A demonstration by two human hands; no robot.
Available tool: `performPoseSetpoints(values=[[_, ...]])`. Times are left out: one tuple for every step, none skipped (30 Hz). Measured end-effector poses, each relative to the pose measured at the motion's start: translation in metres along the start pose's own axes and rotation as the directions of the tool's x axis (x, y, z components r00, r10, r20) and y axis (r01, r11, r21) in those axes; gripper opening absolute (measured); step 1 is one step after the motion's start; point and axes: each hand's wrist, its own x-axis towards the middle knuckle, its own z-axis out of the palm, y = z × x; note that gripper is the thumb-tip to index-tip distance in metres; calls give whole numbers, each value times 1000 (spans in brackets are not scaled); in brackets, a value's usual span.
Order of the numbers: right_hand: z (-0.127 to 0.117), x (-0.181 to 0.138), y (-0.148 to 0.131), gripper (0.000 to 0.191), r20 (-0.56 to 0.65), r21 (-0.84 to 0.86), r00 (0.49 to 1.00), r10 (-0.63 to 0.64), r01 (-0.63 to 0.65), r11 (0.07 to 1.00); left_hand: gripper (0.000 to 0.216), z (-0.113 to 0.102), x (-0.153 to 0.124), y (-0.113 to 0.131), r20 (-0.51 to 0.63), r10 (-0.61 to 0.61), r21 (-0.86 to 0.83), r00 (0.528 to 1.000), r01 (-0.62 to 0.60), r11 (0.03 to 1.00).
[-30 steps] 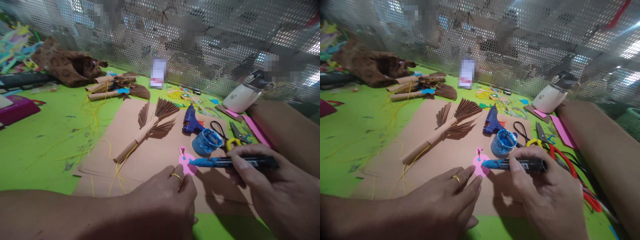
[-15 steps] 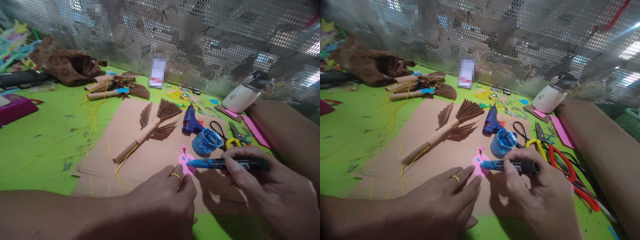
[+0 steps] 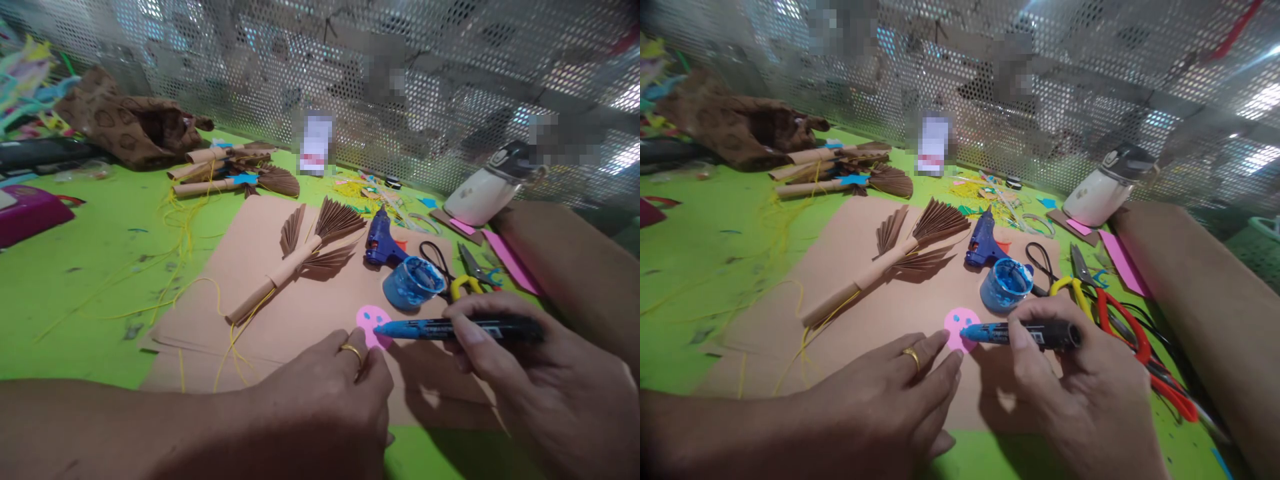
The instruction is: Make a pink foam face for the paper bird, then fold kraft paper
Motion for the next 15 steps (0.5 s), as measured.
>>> performPoseSetpoints(values=[[0,0,0,17,2,3,1000,-3,3,1000,26,0,0,0,-13,-11,2,1000,11,1000],[0,0,1,17,5,7,1000,-6,6,1000,27,1,0,0,-23,-20,6,1000,20,1000],[0,0,1,17,9,9,1000,-7,7,1000,29,1,0,0,-28,-15,12,1000,16,1000],[0,0,1,17,11,7,1000,-6,6,1000,29,0,0,0,-24,-3,19,1000,3,1000],[1,0,1,17,11,4,1000,-4,4,1000,30,0,0,0,-17,10,22,1000,-10,1000],[1,0,1,17,10,3,1000,-1,1,1000,29,-1,0,-1,-5,24,21,1000,-23,999],[0,0,1,17,5,2,1000,1,-1,1000,29,-2,0,-1,6,32,15,999,-32,999],[0,0,0,17,1,3,1000,-1,1,1000,28,-3,0,-2,16,31,4,999,-31,1000],[0,0,0,17,0,6,1000,-6,6,1000,28,-3,0,-2,27,24,-5,999,-24,1000],[0,1,0,17,1,9,1000,-13,13,1000,28,-4,0,-2,32,19,-10,999,-19,1000],[-1,1,-1,17,3,10,1000,-19,19,1000,29,-4,0,-2,34,21,-10,999,-20,1000],[-1,1,-1,17,5,6,1000,-23,23,1000,29,-4,0,-2,37,20,-6,999,-20,1000],[-1,2,-1,18,8,2,1000,-24,24,1000,29,-4,0,-1,37,20,-2,999,-19,1000],[-1,2,-1,18,10,-2,1000,-22,22,1000,29,-3,0,-1,38,15,-2,999,-15,1000],[-1,2,-1,18,12,-6,1000,-18,18,1000,29,-2,0,0,42,6,-10,999,-5,1000]])
